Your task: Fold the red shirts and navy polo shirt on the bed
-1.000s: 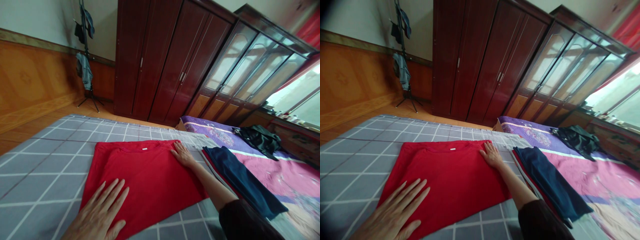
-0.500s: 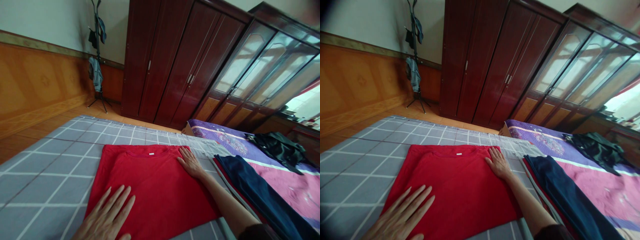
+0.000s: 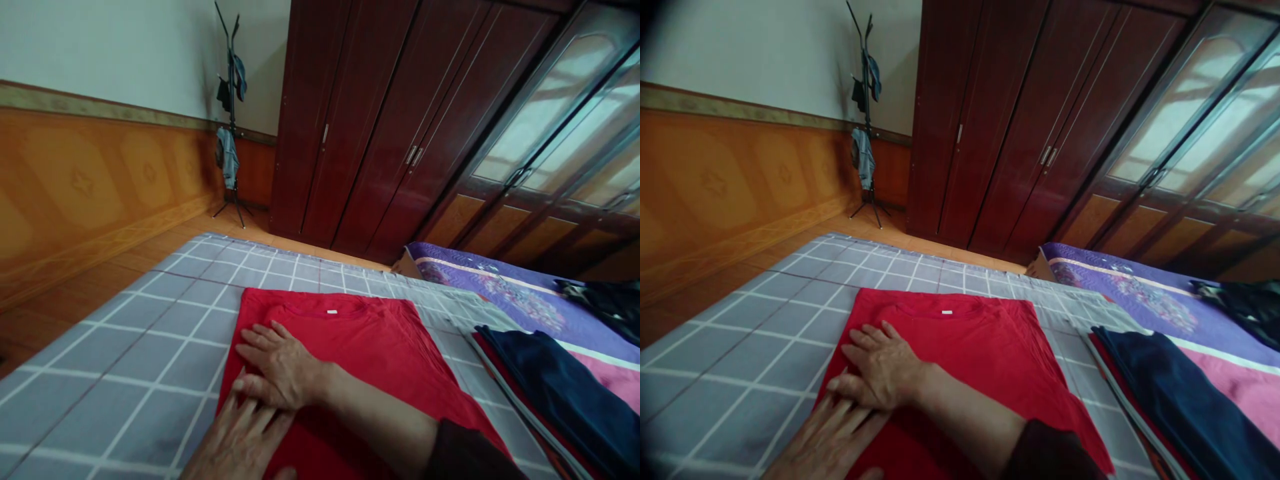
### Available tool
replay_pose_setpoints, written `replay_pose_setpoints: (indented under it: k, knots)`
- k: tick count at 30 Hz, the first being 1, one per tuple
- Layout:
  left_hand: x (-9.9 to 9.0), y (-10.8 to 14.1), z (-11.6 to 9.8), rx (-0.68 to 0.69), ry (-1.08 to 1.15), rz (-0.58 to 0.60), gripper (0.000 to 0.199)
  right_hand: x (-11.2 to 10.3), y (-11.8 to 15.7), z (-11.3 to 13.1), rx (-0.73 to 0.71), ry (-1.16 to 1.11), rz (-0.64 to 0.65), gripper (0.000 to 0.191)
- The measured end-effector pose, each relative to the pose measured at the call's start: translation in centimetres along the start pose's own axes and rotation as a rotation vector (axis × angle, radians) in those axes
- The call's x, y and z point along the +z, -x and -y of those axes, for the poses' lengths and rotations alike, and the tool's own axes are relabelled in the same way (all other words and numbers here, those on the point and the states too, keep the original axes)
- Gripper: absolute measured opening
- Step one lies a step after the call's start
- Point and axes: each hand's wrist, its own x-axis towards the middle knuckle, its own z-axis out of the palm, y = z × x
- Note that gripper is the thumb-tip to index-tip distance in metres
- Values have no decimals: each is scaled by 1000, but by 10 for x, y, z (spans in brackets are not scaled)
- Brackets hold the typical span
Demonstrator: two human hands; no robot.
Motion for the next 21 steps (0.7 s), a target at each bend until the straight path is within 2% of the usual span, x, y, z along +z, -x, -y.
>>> replay_pose_setpoints:
  k: [2,6,9,11,13,15,18,21]
  knots:
    - [0,0,0,-6,13,12,71,7,-26,-10,-4,53,10,66]
    - [0,-4,0,13,30,37,77,12,-65,-49,132,112,-46,69]
    - [1,-7,1,20,58,72,78,9,-72,-64,278,96,-95,69]
    - [0,-8,1,14,66,78,77,4,-60,-70,391,97,-155,68]
    - [-4,-8,-1,4,62,72,75,-6,-31,-77,524,108,-223,68]
    - [-8,-7,-2,-7,61,69,72,-18,16,-86,663,122,-290,68]
    - [-12,-6,-5,-23,80,80,69,-37,109,-103,858,155,-371,66]
    - [-13,-5,-6,-42,109,98,67,-46,204,-111,1033,181,-434,69]
